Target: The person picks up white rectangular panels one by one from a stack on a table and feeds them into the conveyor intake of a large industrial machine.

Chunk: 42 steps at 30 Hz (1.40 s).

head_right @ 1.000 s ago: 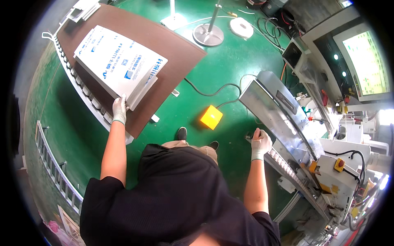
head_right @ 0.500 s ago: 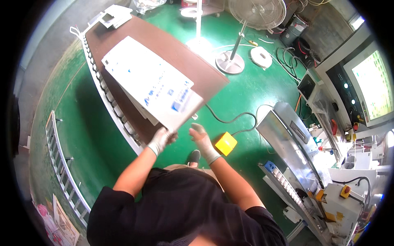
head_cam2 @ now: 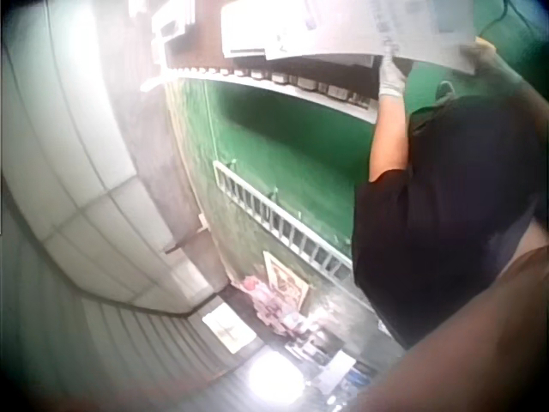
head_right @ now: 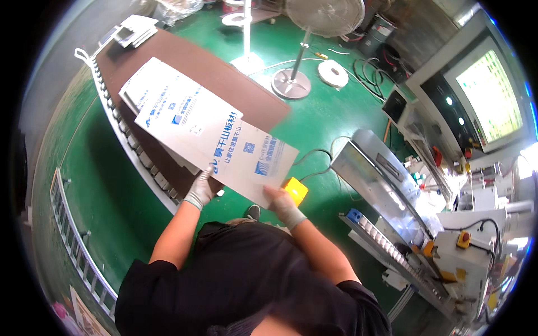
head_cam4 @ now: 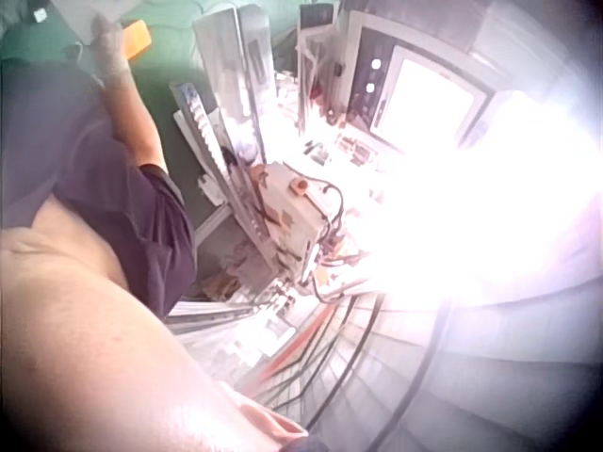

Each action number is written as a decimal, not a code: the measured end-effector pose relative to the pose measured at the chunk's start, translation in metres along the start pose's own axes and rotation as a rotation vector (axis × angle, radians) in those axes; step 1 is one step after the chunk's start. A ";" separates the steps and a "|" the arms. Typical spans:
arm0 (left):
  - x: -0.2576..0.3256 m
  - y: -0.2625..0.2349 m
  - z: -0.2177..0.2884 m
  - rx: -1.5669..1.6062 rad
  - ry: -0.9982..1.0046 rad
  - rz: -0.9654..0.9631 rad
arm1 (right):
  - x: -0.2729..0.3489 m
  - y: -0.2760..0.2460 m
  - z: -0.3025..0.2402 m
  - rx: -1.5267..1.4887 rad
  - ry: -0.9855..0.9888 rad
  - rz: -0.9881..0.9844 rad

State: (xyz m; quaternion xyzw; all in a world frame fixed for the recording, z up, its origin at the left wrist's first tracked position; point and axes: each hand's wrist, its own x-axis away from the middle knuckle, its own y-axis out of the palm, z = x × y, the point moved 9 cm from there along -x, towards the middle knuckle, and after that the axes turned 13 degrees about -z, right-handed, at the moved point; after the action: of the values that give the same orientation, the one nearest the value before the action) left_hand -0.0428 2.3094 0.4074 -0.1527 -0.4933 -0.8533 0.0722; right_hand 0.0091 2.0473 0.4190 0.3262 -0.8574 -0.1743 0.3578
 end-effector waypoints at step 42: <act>-0.086 0.258 -0.236 -0.246 -0.592 -0.291 | 0.427 -0.216 -0.110 1.114 -0.425 1.675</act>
State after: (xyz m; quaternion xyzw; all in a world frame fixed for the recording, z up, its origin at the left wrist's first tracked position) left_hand 0.0640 1.9737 0.4800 -0.3292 -0.4027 -0.8265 -0.2154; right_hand -0.0434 1.5912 0.5925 -0.2945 -0.8146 0.4997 0.0034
